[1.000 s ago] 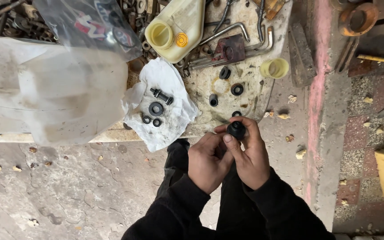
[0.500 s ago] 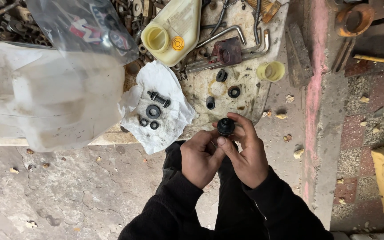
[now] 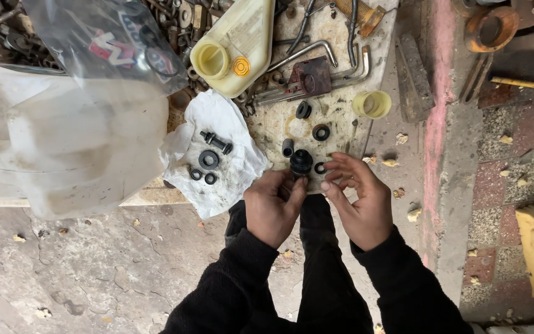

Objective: The person assembles small mechanical parts on a cluttered workbench. They pick up a cylindrical component and a washer, then use a screwdriver to tighten a screw into the assembly. The person continues to manipulate the parts and the screwdriver, adjusting the fit of the components.

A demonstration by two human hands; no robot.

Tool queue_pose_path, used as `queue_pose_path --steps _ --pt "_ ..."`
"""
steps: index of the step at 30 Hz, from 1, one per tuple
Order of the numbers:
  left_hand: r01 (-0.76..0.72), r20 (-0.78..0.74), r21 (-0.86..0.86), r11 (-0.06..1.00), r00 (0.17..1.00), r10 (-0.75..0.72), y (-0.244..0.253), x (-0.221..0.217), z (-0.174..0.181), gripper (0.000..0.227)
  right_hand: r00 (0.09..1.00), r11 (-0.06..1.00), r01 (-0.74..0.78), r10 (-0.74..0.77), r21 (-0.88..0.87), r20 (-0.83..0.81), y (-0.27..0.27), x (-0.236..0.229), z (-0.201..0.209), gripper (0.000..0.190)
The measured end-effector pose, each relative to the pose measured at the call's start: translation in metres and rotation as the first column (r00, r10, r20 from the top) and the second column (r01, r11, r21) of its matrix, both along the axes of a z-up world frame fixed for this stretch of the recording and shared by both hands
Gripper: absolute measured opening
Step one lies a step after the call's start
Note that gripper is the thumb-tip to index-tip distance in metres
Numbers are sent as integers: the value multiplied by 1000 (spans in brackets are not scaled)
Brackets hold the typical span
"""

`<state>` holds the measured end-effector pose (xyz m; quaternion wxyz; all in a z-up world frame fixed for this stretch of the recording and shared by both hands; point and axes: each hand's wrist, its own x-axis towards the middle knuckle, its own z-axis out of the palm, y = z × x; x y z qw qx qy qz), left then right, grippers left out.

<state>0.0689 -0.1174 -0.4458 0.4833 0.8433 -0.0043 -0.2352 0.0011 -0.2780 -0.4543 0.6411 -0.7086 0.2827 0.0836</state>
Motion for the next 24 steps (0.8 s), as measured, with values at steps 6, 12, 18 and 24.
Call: queue_pose_path --steps 6,12,18,24 --pt "42 -17 62 997 999 -41 -6 5 -4 17 977 864 -181 212 -469 13 -6 24 14 45" --pt "19 -37 113 993 999 -15 -12 6 -5 21 954 790 -234 300 -567 25 -7 22 4 40" --pt "62 6 165 984 998 -64 -12 6 -5 26 942 750 -256 334 -610 16 -6 22 6 41" --pt "66 10 181 981 998 -69 -13 7 -2 26 941 735 -265 339 -624 1 -6 19 2 37"
